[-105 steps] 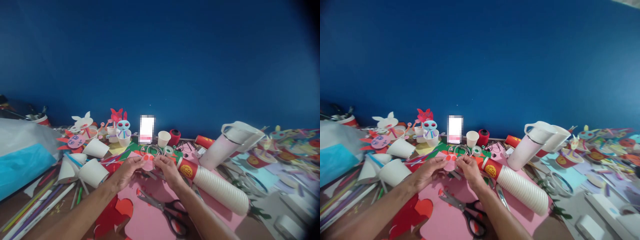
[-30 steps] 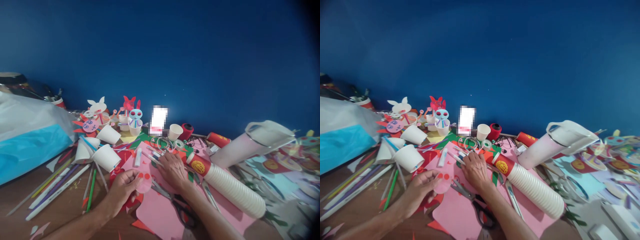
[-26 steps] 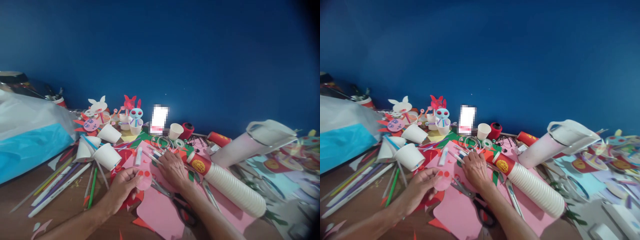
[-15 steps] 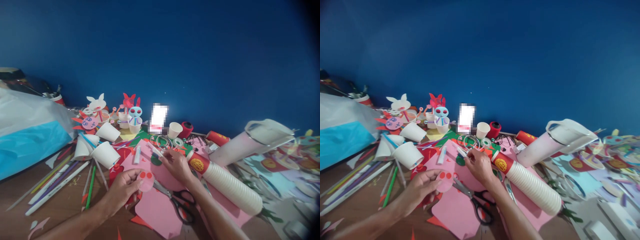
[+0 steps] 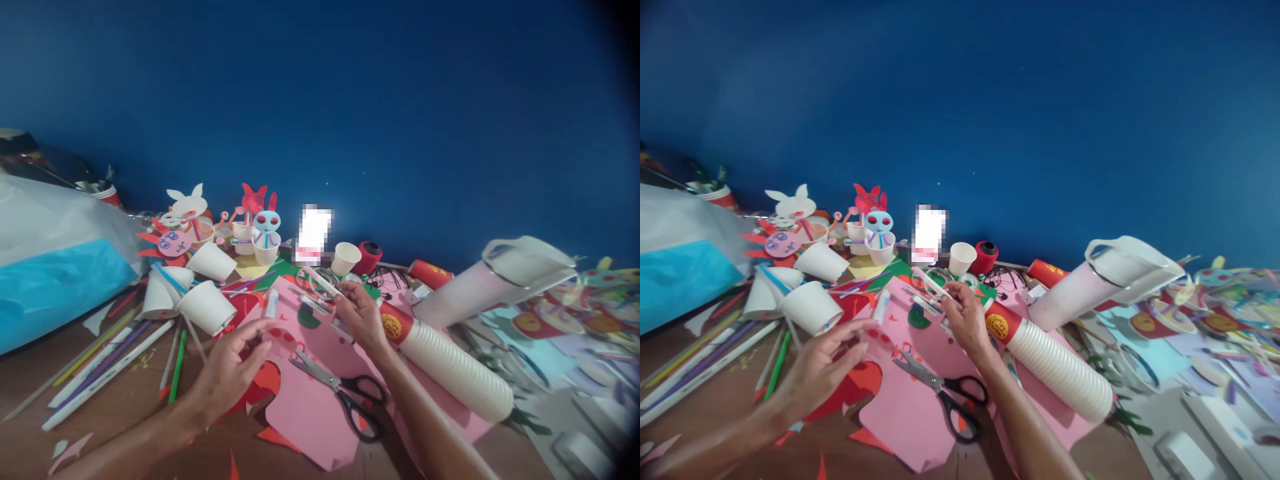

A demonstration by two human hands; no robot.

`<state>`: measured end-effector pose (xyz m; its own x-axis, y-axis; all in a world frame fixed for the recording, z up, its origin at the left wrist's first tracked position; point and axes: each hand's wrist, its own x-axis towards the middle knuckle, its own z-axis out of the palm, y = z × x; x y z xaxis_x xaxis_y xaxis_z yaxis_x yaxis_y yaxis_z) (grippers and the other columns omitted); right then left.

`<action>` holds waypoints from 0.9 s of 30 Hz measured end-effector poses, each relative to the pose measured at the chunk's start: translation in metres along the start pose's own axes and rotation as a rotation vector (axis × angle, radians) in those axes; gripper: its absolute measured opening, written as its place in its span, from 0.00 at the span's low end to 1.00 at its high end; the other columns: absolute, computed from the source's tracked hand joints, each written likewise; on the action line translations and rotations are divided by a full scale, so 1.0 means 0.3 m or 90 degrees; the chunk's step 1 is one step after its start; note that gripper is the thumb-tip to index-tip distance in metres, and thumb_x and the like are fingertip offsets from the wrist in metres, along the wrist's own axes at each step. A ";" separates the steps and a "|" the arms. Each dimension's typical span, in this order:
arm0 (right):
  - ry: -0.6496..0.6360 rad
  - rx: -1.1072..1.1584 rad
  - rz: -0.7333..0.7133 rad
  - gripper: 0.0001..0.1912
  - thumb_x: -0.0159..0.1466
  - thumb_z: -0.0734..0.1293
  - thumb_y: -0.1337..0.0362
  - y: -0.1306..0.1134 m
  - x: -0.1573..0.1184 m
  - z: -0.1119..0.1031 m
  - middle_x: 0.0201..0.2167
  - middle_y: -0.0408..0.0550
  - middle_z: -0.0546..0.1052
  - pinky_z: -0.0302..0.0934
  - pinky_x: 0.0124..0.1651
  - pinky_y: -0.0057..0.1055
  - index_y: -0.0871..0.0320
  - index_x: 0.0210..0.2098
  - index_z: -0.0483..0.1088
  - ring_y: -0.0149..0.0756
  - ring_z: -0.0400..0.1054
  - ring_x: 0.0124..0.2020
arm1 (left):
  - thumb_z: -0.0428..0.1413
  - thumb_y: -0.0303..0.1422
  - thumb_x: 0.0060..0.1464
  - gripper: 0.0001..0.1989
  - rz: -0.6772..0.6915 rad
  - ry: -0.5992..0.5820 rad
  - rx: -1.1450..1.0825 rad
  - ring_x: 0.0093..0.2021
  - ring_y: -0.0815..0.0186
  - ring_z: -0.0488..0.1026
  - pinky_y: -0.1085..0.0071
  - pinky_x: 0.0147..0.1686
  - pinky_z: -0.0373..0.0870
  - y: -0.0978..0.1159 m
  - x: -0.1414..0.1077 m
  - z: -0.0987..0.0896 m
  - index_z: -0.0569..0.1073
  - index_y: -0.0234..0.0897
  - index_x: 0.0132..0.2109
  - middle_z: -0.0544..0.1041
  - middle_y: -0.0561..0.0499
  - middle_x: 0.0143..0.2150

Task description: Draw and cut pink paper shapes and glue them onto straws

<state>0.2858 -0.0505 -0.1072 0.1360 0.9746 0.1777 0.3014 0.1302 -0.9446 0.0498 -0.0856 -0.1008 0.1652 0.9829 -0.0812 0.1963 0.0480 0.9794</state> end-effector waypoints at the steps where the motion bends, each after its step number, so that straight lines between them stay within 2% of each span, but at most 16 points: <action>1: -0.007 -0.015 0.001 0.12 0.59 0.62 0.62 -0.007 0.001 -0.007 0.28 0.43 0.73 0.59 0.29 0.26 0.57 0.42 0.65 0.32 0.67 0.27 | 0.57 0.35 0.46 0.17 0.008 0.025 -0.014 0.31 0.65 0.72 0.73 0.32 0.70 0.007 0.011 -0.013 0.74 0.40 0.45 0.76 0.52 0.32; 4: -0.024 -0.080 -0.020 0.10 0.59 0.62 0.62 -0.022 0.001 -0.018 0.32 0.45 0.76 0.61 0.34 0.28 0.57 0.39 0.70 0.36 0.69 0.33 | 0.59 0.34 0.44 0.16 0.005 0.077 -0.072 0.26 0.68 0.70 0.75 0.27 0.67 0.040 0.044 -0.058 0.73 0.37 0.43 0.75 0.53 0.28; 7: -0.042 -0.161 -0.052 0.09 0.59 0.62 0.62 -0.032 -0.007 -0.019 0.31 0.45 0.77 0.60 0.34 0.29 0.56 0.36 0.72 0.36 0.69 0.31 | 0.60 0.35 0.44 0.15 -0.003 0.119 -0.145 0.23 0.71 0.68 0.77 0.23 0.64 0.081 0.069 -0.098 0.72 0.35 0.40 0.74 0.53 0.25; 11: -0.093 -0.286 -0.103 0.08 0.59 0.62 0.64 -0.040 -0.034 0.000 0.28 0.43 0.77 0.57 0.31 0.27 0.54 0.35 0.72 0.33 0.69 0.26 | 0.60 0.34 0.44 0.16 0.001 0.128 -0.200 0.22 0.73 0.67 0.78 0.21 0.61 0.112 0.081 -0.125 0.71 0.33 0.41 0.74 0.52 0.27; 15: -0.167 -0.489 -0.174 0.07 0.58 0.63 0.66 -0.044 -0.064 0.033 0.26 0.45 0.77 0.54 0.30 0.26 0.55 0.33 0.73 0.34 0.69 0.26 | 0.60 0.34 0.45 0.17 0.002 0.108 -0.202 0.22 0.73 0.66 0.79 0.20 0.60 0.109 0.081 -0.123 0.69 0.34 0.43 0.73 0.54 0.26; 18: -0.215 -0.596 -0.234 0.09 0.58 0.64 0.61 -0.052 -0.063 0.033 0.22 0.46 0.76 0.51 0.30 0.26 0.56 0.26 0.73 0.34 0.68 0.26 | 0.59 0.35 0.46 0.19 -0.007 0.086 -0.170 0.22 0.74 0.66 0.79 0.21 0.61 0.099 0.076 -0.114 0.68 0.36 0.46 0.72 0.56 0.26; 20: -0.185 -0.605 -0.240 0.11 0.60 0.63 0.59 -0.060 -0.046 0.008 0.24 0.45 0.76 0.51 0.31 0.26 0.56 0.26 0.73 0.33 0.69 0.28 | 0.58 0.37 0.47 0.20 -0.002 0.056 -0.120 0.23 0.73 0.66 0.78 0.23 0.63 0.090 0.066 -0.102 0.66 0.36 0.48 0.73 0.56 0.28; 23: -0.107 -0.593 -0.200 0.10 0.62 0.60 0.63 -0.068 -0.010 -0.055 0.29 0.44 0.77 0.52 0.32 0.24 0.55 0.30 0.73 0.32 0.69 0.31 | 0.55 0.37 0.50 0.20 0.033 -0.009 0.008 0.27 0.70 0.68 0.75 0.28 0.66 0.070 0.042 -0.071 0.65 0.35 0.50 0.73 0.55 0.29; 27: -0.103 -0.598 -0.139 0.09 0.61 0.60 0.66 -0.073 0.020 -0.124 0.31 0.42 0.76 0.52 0.32 0.24 0.54 0.30 0.72 0.30 0.68 0.32 | 0.50 0.35 0.53 0.19 0.088 -0.057 0.141 0.31 0.68 0.69 0.73 0.35 0.66 0.030 0.006 -0.017 0.64 0.35 0.52 0.72 0.55 0.28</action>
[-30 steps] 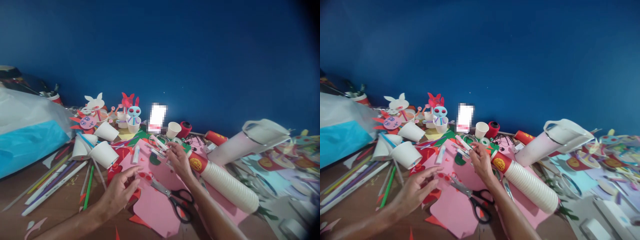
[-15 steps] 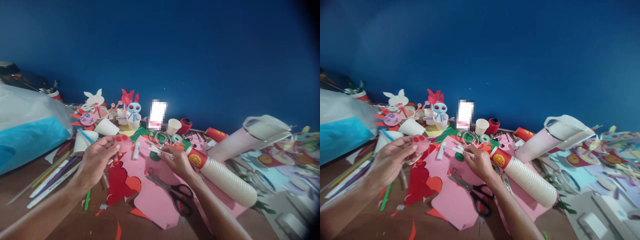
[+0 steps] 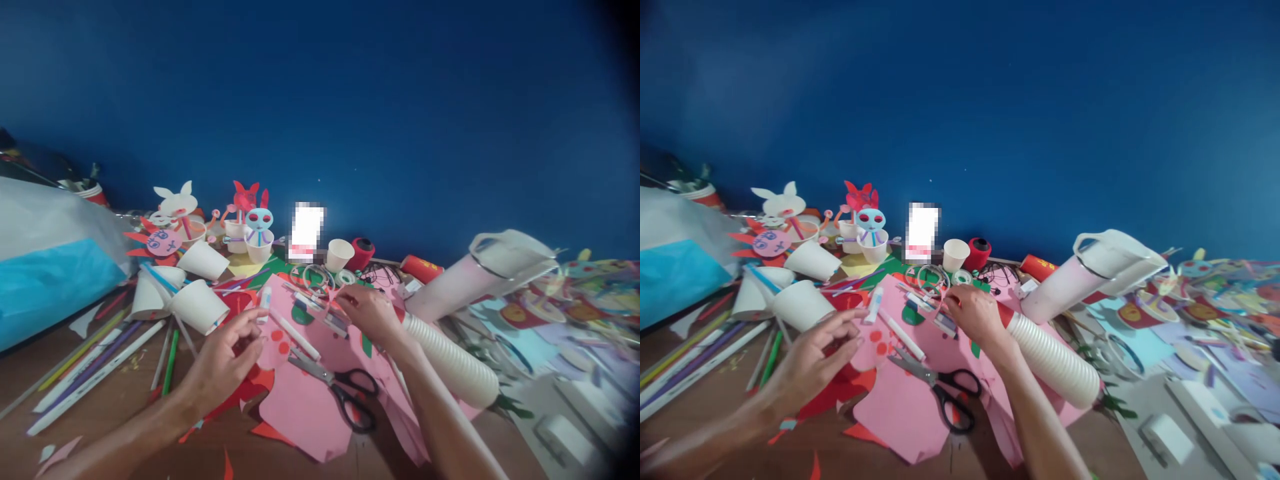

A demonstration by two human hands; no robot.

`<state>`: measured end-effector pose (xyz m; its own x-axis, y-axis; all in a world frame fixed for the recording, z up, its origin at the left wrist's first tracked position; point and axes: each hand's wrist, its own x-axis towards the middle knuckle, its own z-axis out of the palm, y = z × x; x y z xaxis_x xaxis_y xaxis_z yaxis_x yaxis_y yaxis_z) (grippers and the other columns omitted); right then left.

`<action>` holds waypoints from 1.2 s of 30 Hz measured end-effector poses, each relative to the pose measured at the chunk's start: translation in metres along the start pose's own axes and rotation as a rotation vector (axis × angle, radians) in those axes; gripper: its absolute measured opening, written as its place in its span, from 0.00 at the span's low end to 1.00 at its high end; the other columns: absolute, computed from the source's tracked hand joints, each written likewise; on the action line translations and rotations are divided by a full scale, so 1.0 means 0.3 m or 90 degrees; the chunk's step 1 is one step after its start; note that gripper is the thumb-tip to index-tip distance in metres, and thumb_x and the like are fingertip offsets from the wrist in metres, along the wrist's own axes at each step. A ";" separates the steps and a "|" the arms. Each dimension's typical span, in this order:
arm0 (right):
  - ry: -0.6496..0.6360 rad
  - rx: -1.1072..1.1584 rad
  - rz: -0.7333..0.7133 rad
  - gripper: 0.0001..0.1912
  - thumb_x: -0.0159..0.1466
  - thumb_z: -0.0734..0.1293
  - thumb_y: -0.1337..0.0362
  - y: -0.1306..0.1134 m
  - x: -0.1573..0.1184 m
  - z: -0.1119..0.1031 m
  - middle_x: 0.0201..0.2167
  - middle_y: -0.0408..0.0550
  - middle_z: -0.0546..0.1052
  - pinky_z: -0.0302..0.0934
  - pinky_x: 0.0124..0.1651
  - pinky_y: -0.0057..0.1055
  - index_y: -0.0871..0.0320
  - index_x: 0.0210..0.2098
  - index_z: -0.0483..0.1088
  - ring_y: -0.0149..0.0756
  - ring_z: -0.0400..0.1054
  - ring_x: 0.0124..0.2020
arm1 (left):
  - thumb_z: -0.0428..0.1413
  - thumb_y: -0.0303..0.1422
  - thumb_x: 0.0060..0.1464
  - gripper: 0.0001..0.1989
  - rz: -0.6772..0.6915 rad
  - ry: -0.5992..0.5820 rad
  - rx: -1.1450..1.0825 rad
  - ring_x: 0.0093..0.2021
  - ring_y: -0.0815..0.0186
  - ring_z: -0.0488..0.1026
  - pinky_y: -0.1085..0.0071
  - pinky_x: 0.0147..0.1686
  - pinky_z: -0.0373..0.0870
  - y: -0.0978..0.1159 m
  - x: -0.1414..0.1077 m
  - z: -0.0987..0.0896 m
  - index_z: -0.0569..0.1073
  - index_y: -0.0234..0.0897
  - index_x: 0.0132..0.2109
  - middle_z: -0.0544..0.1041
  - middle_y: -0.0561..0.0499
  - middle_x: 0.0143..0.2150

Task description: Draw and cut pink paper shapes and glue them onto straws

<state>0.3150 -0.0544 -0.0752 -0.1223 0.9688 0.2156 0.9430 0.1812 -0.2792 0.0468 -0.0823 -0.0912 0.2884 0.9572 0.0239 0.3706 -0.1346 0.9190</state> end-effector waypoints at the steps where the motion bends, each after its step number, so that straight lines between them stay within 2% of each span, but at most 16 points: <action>1: -0.010 -0.005 0.011 0.09 0.60 0.60 0.66 0.005 0.000 -0.007 0.31 0.41 0.76 0.52 0.32 0.24 0.54 0.29 0.72 0.30 0.68 0.32 | 0.49 0.35 0.54 0.18 0.009 -0.012 0.015 0.31 0.68 0.69 0.74 0.35 0.66 -0.007 -0.006 0.013 0.64 0.35 0.52 0.71 0.56 0.27; 5: -0.105 -0.045 0.013 0.09 0.59 0.61 0.66 -0.011 -0.009 -0.011 0.28 0.41 0.76 0.51 0.30 0.24 0.54 0.27 0.72 0.30 0.68 0.29 | 0.45 0.34 0.56 0.18 0.036 -0.024 0.058 0.27 0.70 0.67 0.75 0.33 0.66 -0.039 -0.017 0.048 0.63 0.33 0.53 0.68 0.58 0.24; 9: -0.213 -0.116 0.002 0.06 0.56 0.63 0.62 -0.043 -0.017 0.020 0.27 0.43 0.76 0.51 0.28 0.26 0.54 0.28 0.73 0.35 0.69 0.30 | 0.44 0.32 0.57 0.19 0.047 -0.017 0.085 0.26 0.70 0.67 0.75 0.32 0.65 -0.069 -0.016 0.062 0.61 0.32 0.55 0.68 0.58 0.23; 13: -0.207 -0.184 0.011 0.08 0.56 0.64 0.61 -0.059 -0.019 0.063 0.31 0.50 0.77 0.53 0.31 0.29 0.56 0.32 0.73 0.41 0.70 0.33 | 0.44 0.32 0.57 0.20 0.081 -0.022 0.156 0.25 0.70 0.67 0.75 0.30 0.65 -0.100 -0.019 0.072 0.60 0.34 0.56 0.68 0.58 0.22; 17: -0.196 -0.183 0.007 0.07 0.57 0.63 0.63 -0.055 -0.018 0.066 0.32 0.51 0.76 0.54 0.32 0.30 0.56 0.31 0.72 0.41 0.70 0.35 | 0.44 0.32 0.58 0.19 0.144 0.003 0.260 0.25 0.68 0.69 0.73 0.29 0.65 -0.120 -0.021 0.071 0.63 0.35 0.55 0.71 0.56 0.24; 20: -0.176 -0.107 -0.002 0.07 0.58 0.62 0.63 -0.041 -0.017 0.034 0.31 0.47 0.76 0.54 0.32 0.28 0.55 0.32 0.71 0.37 0.69 0.33 | 0.45 0.30 0.57 0.14 0.200 0.010 0.352 0.36 0.63 0.72 0.67 0.37 0.67 -0.124 -0.019 0.066 0.69 0.37 0.48 0.75 0.49 0.35; 24: -0.118 0.166 0.012 0.10 0.62 0.58 0.61 -0.038 -0.013 -0.006 0.24 0.41 0.72 0.53 0.28 0.25 0.55 0.38 0.69 0.31 0.65 0.26 | 0.46 0.30 0.56 0.12 0.240 -0.003 0.340 0.47 0.58 0.68 0.62 0.46 0.64 -0.111 -0.017 0.059 0.71 0.38 0.44 0.72 0.45 0.45; 26: -0.090 0.303 0.018 0.12 0.64 0.56 0.60 -0.050 -0.011 -0.009 0.22 0.39 0.69 0.53 0.26 0.24 0.55 0.40 0.69 0.29 0.62 0.23 | 0.47 0.32 0.56 0.12 0.219 -0.002 0.261 0.48 0.59 0.67 0.62 0.47 0.64 -0.097 -0.015 0.056 0.71 0.39 0.44 0.71 0.45 0.47; 28: -0.087 0.395 0.024 0.13 0.64 0.57 0.59 -0.069 -0.011 -0.007 0.22 0.39 0.69 0.53 0.26 0.24 0.55 0.40 0.70 0.28 0.61 0.22 | 0.48 0.35 0.56 0.11 0.144 -0.014 0.140 0.47 0.60 0.68 0.64 0.46 0.65 -0.080 -0.011 0.054 0.71 0.38 0.44 0.72 0.46 0.45; 30: -0.105 0.456 0.019 0.11 0.61 0.61 0.60 -0.088 -0.015 -0.007 0.26 0.40 0.72 0.55 0.28 0.24 0.56 0.39 0.71 0.28 0.63 0.25 | 0.51 0.38 0.54 0.15 0.023 -0.033 -0.017 0.40 0.63 0.71 0.68 0.38 0.68 -0.063 -0.004 0.052 0.69 0.37 0.46 0.73 0.47 0.40; 32: -0.130 0.500 -0.002 0.09 0.59 0.64 0.62 -0.105 -0.022 -0.010 0.29 0.42 0.74 0.58 0.32 0.25 0.56 0.37 0.73 0.30 0.65 0.29 | 0.53 0.42 0.51 0.21 -0.091 -0.047 -0.176 0.30 0.67 0.70 0.72 0.27 0.67 -0.049 0.006 0.049 0.66 0.36 0.50 0.74 0.48 0.35; 34: -0.159 0.523 -0.033 0.07 0.57 0.65 0.65 -0.118 -0.032 -0.014 0.30 0.43 0.74 0.58 0.34 0.25 0.57 0.34 0.73 0.30 0.66 0.32 | 0.55 0.44 0.49 0.25 -0.148 -0.060 -0.284 0.24 0.70 0.68 0.75 0.21 0.63 -0.040 0.014 0.046 0.65 0.35 0.51 0.73 0.51 0.30; 36: -0.184 0.544 -0.046 0.06 0.55 0.66 0.67 -0.129 -0.041 -0.012 0.28 0.42 0.73 0.58 0.33 0.25 0.58 0.33 0.74 0.29 0.65 0.30 | 0.56 0.45 0.48 0.23 -0.165 -0.091 -0.313 0.21 0.72 0.65 0.77 0.20 0.60 -0.034 0.017 0.043 0.68 0.33 0.46 0.71 0.53 0.25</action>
<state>0.2810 -0.0739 -0.0636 -0.3546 0.9338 0.0483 0.3924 0.1955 -0.8988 0.0559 -0.0795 -0.1056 0.3718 0.8946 -0.2480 -0.0001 0.2671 0.9637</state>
